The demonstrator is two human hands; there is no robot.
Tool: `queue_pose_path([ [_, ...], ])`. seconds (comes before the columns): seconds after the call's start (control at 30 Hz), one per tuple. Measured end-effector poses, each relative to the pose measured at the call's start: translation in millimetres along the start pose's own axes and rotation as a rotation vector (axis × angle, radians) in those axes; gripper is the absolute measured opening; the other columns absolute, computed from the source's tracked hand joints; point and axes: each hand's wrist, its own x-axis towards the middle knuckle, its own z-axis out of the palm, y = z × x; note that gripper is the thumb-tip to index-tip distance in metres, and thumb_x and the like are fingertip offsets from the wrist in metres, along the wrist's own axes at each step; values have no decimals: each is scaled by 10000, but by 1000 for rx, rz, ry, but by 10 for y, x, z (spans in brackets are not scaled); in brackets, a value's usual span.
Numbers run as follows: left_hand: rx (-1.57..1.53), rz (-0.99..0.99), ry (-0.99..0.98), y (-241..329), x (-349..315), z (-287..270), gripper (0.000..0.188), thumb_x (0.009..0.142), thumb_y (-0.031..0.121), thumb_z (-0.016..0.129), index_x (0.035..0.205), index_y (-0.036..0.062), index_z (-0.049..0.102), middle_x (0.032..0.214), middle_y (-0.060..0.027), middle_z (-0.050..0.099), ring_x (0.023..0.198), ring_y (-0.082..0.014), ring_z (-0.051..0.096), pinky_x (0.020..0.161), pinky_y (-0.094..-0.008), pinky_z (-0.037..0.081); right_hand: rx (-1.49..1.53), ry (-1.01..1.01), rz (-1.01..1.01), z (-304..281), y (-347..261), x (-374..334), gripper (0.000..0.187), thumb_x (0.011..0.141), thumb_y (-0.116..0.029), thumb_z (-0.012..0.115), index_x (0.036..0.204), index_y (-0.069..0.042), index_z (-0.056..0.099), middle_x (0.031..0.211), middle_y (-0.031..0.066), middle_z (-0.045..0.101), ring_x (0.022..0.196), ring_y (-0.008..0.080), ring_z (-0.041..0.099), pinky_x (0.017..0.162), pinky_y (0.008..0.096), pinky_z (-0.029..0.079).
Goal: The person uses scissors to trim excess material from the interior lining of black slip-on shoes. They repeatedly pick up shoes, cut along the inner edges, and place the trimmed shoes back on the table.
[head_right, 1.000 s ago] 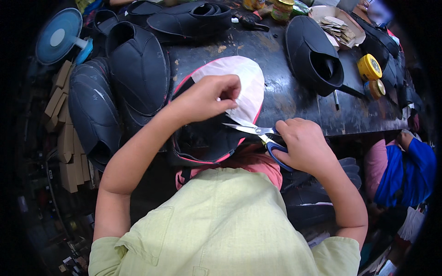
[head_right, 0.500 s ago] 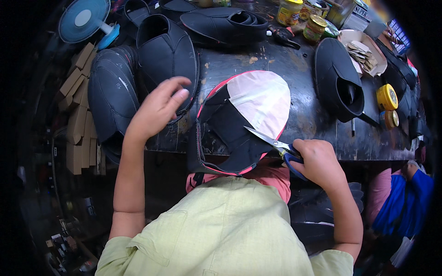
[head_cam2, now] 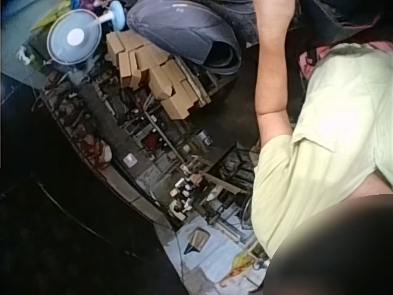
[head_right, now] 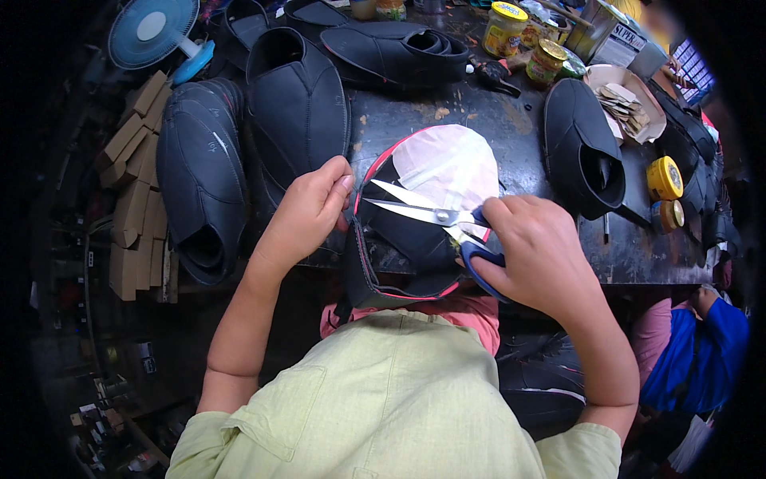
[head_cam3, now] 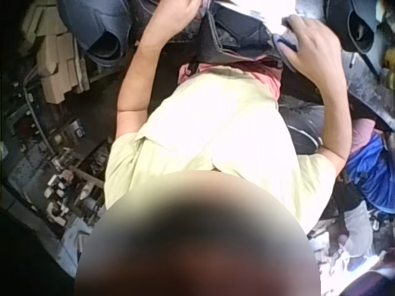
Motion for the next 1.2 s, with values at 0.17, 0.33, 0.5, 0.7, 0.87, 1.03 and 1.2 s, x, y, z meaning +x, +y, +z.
queue_pose_path([
  [0.17,434,234,201,80,-69,35,103,1007,117,587,976,19,585,866,-159,562,746,-338,645,689,-437,518,-41,-73,-66,-69,-78,269,426,694,-238,827,976,-37,578,867,143,621,887,368,623,773,457,479],
  [0.33,582,323,218,115,-63,30,81,959,108,632,970,31,610,870,-146,550,812,-343,655,694,-457,515,-54,-172,-84,-105,-124,387,384,705,-207,844,952,-36,604,818,134,649,864,355,659,747,451,492],
  [0.5,594,320,258,284,-94,-153,119,892,136,705,924,58,621,886,-112,559,856,-320,653,787,-456,515,-15,-176,-18,-113,-40,254,338,722,-196,841,897,-23,609,779,165,633,798,389,651,706,468,490],
  [0.7,293,553,-252,360,-323,-193,480,699,444,885,992,115,694,1141,-62,652,1137,-283,603,1195,-584,281,367,-130,267,23,173,-248,312,858,-254,793,893,-15,596,742,112,614,699,267,634,636,377,471],
  [0.87,155,694,-445,320,-225,215,190,833,253,796,847,111,670,727,-32,569,782,-227,602,1030,-483,431,1540,-240,609,451,-100,-836,349,1035,-360,622,922,-31,610,765,29,610,689,90,585,634,247,480],
  [1.03,-2,419,-363,365,60,682,157,900,161,719,877,46,615,789,-117,603,782,-350,628,734,-467,503,1746,-167,895,826,-275,-1089,502,1083,-479,469,952,-24,635,751,61,637,638,121,590,570,244,442],
  [1.2,306,208,-183,199,260,875,280,865,261,758,892,18,623,883,-168,644,825,-368,662,708,-444,518,1730,-220,877,862,-147,-1137,504,1067,-486,508,908,-27,642,710,42,623,617,109,586,570,236,447],
])
